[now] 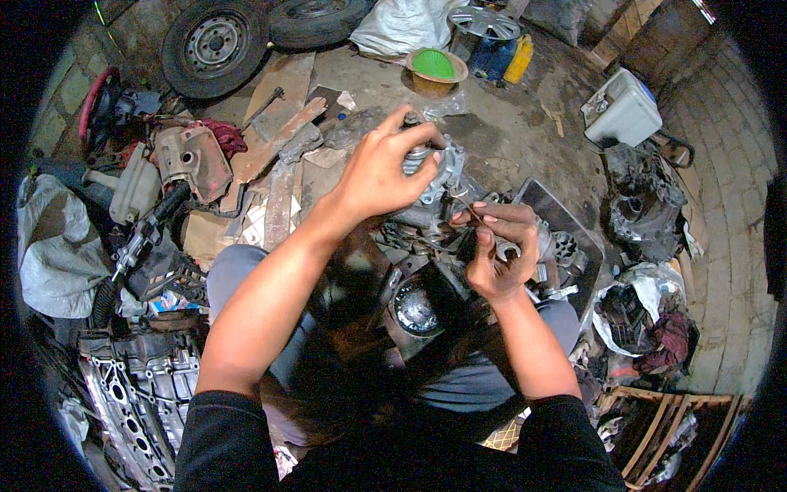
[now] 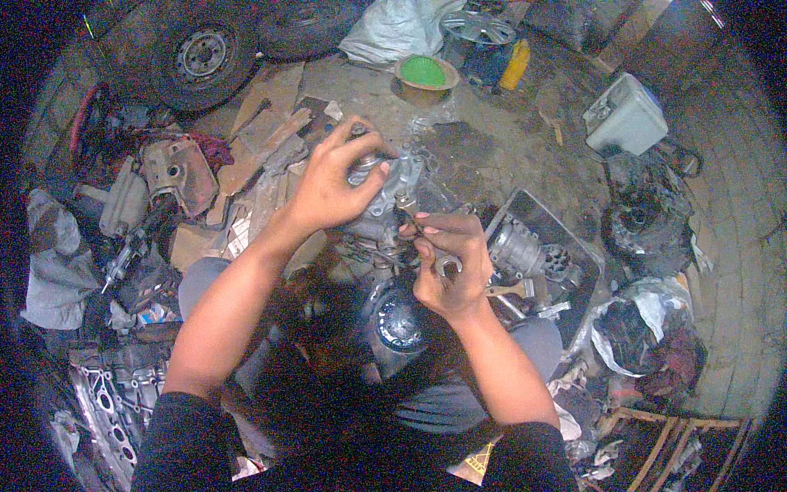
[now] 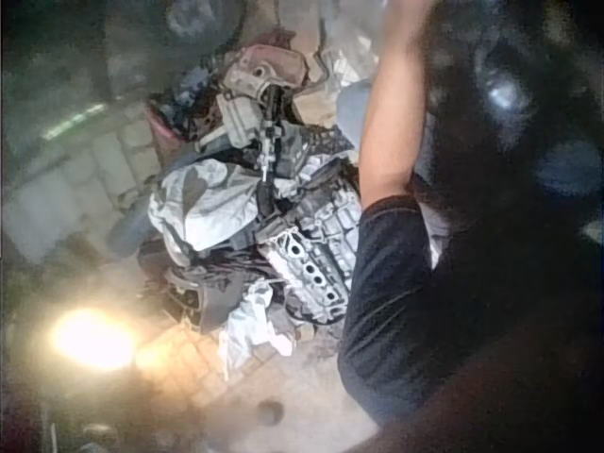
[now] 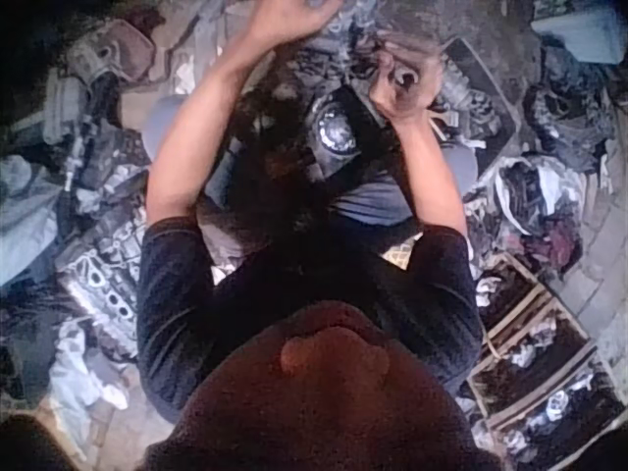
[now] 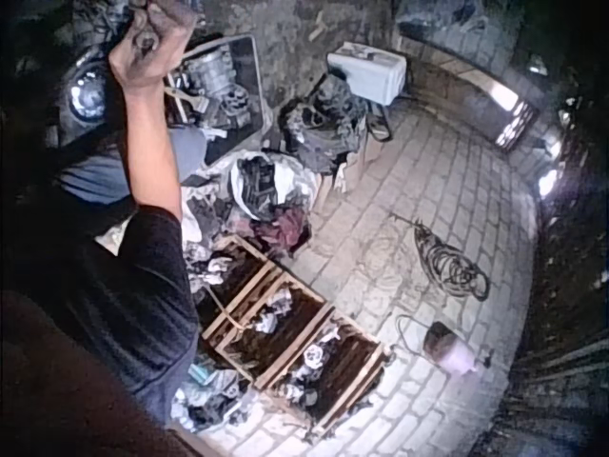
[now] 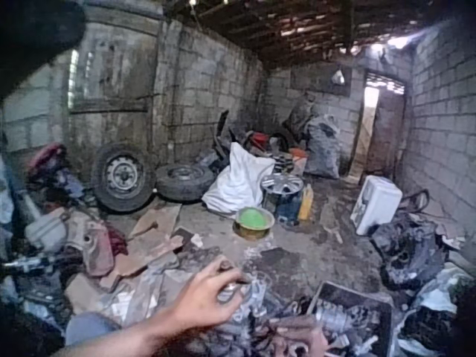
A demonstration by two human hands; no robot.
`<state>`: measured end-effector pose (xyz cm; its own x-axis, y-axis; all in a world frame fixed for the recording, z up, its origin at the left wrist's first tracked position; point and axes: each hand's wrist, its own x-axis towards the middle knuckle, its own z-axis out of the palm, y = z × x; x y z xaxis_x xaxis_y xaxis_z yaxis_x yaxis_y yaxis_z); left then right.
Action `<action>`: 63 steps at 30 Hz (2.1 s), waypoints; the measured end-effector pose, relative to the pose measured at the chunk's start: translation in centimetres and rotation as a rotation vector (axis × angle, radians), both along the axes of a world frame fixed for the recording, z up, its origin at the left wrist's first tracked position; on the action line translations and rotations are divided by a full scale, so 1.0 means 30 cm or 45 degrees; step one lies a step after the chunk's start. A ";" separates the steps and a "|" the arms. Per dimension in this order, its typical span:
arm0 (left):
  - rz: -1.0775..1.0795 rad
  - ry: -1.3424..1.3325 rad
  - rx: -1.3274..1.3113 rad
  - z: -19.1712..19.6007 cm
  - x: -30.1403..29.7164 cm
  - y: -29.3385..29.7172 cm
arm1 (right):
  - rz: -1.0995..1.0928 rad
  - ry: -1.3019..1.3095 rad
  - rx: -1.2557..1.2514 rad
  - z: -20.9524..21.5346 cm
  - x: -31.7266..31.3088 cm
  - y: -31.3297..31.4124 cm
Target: The person uses a wrench to loosen and tighten bolts on a metallic engine component while sitting on the floor. They repeatedly adjust the wrench and reposition the part to access different bolts.
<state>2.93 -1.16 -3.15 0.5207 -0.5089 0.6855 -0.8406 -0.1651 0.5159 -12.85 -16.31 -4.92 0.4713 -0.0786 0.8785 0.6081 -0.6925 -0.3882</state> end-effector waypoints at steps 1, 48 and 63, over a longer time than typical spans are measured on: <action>0.004 0.000 -0.005 0.001 -0.001 0.001 | -0.010 -0.005 -0.018 0.000 0.000 0.002; 0.007 0.039 0.001 0.010 -0.011 0.004 | 0.078 0.142 0.995 0.081 0.170 0.044; 0.021 0.034 -0.001 0.005 -0.008 -0.001 | -0.043 -0.016 -0.096 -0.015 -0.001 0.036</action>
